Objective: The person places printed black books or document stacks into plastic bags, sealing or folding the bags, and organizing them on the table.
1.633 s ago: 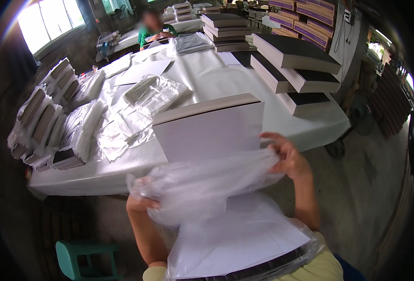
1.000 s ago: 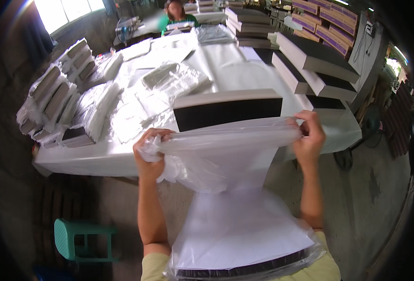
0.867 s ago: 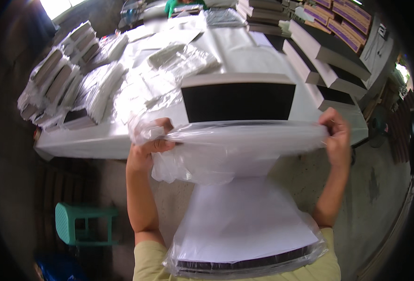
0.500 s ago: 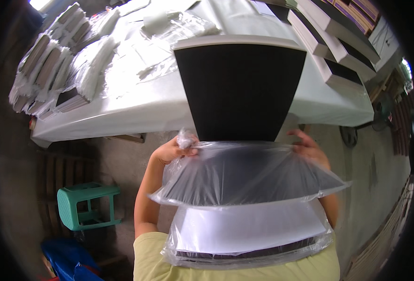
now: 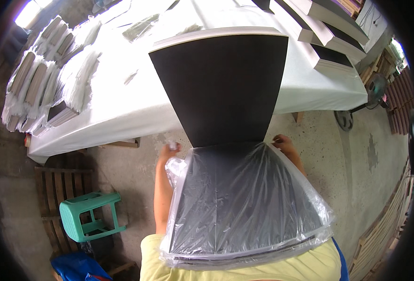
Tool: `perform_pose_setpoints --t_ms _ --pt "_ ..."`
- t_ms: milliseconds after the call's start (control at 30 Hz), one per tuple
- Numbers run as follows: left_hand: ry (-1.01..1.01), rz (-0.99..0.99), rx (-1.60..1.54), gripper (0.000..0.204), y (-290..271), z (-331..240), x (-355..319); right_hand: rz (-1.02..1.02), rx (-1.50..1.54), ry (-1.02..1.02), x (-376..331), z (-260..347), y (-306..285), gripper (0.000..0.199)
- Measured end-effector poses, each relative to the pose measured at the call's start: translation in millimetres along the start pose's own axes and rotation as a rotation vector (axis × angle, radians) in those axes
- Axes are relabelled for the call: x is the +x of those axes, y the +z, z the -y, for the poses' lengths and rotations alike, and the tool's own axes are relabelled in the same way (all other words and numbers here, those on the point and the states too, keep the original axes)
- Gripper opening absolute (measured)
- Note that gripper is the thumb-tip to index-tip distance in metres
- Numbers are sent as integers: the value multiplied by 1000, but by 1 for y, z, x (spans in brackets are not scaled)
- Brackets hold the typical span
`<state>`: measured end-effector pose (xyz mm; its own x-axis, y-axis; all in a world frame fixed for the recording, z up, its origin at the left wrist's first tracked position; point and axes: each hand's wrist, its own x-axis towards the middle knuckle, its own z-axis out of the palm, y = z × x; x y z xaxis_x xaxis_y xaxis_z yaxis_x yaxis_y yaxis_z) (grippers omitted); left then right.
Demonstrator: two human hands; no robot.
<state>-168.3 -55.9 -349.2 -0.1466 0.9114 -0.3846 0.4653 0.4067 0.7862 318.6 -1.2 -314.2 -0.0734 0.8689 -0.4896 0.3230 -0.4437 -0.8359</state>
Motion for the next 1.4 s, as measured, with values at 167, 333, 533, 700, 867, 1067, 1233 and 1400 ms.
perform_pose_setpoints --t_ms 167,333,533,700,867,1067,1233,1400 --pt "339 -807 396 14 -117 -107 -65 -365 224 -117 -46 70 -47 11" --pt "780 -963 -69 31 -151 -234 -132 -137 443 -641 -72 182 -49 9" --pt "735 -52 -1007 63 -53 -317 -153 424 174 -849 -136 292 55 29" --pt "692 236 -1265 71 -10 -332 -152 157 -124 -1187 -156 301 108 28" --pt "707 184 -892 61 -9 -321 -143 220 119 -949 -135 289 96 21" --pt "404 277 -1072 47 4 -298 -120 277 103 -866 -136 279 97 34" --pt "264 398 -1218 48 17 -287 -125 269 251 -653 -117 260 85 34" --pt "221 299 -910 34 23 -291 -122 140 117 -829 -123 269 92 36"
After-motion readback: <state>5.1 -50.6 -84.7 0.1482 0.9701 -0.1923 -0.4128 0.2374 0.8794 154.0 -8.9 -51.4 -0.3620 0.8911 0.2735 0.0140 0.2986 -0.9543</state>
